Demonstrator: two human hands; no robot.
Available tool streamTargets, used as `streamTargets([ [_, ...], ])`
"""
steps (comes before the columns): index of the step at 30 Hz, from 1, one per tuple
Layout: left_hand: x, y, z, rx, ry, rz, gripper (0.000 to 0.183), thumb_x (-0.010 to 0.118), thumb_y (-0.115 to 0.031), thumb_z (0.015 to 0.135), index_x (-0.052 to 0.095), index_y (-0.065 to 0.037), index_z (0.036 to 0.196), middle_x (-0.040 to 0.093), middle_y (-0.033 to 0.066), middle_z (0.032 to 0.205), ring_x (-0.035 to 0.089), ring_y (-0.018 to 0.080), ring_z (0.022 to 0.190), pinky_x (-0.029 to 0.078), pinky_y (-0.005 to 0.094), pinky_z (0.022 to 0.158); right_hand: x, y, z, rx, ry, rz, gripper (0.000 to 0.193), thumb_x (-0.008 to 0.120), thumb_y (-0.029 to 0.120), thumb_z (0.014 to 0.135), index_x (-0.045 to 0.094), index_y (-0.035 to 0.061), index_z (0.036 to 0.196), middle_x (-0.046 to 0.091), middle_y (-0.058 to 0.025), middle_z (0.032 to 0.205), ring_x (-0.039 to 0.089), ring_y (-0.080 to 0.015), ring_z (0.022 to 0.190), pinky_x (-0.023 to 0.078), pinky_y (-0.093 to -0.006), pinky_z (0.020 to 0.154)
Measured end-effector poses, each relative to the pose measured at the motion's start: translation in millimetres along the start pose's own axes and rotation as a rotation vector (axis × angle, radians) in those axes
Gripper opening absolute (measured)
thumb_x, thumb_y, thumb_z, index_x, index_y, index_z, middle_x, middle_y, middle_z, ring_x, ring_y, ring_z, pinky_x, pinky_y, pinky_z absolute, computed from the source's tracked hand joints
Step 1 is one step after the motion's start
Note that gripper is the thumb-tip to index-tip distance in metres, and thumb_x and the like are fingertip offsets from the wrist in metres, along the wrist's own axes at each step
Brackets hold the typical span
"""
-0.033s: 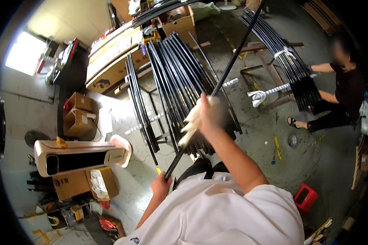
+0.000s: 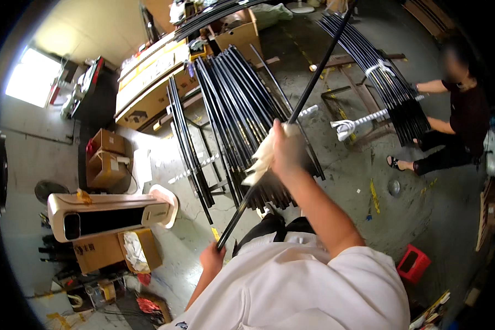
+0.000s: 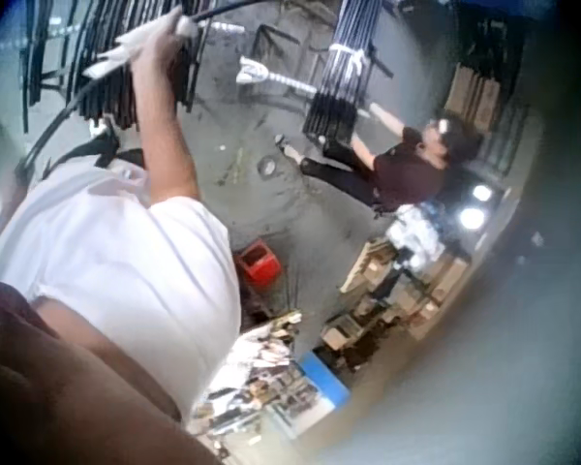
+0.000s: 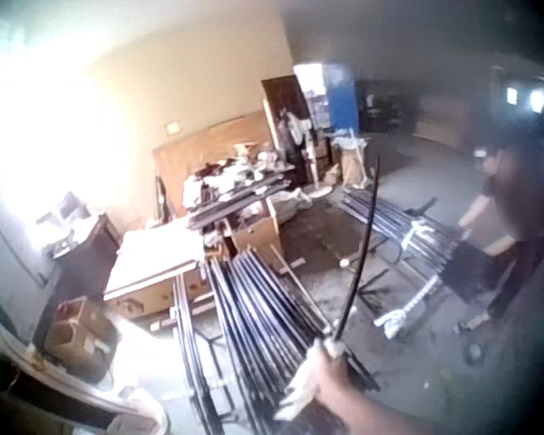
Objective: The person wipes down several long black poles with a cloth and then secures a bundle of them using a white strap.
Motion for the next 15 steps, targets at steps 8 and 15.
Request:
streamTargets([
  [8, 62.3, 285.0, -190.3, -0.606, 0.271, 0.249, 0.027, 0.064, -0.031, 0.074, 0.064, -0.008, 0.087, 0.063, 0.0162, 0.088, 0.06, 0.0327, 0.084, 0.048, 0.0426, 0.07, -39.3, 199.1, 59.6, -0.199, 0.075, 0.079, 0.047, 0.061, 0.045, 0.078, 0.048, 0.0032, 0.093, 0.058, -0.0098, 0.083, 0.06, -0.0204, 0.072, 0.052, -0.0362, 0.06],
  [15, 104.4, 336.7, -241.1, -0.579, 0.481, 0.298, 0.05, 0.051, -0.054, 0.075, 0.064, -0.01, 0.096, 0.06, 0.0188, 0.098, 0.057, 0.0332, 0.094, 0.045, 0.0417, 0.081, -13.8, 294.7, 88.4, -0.332, 0.51, 0.145, 0.036, 0.063, 0.042, 0.076, 0.055, 0.0083, 0.087, 0.06, -0.0042, 0.078, 0.061, -0.0164, 0.07, 0.051, -0.0306, 0.061],
])
Point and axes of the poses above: each hand's wrist, its own z-axis towards the middle knuckle, its own x-axis out of the palm, y = z × x, the point moved 9 cm from there along z, towards the middle knuckle
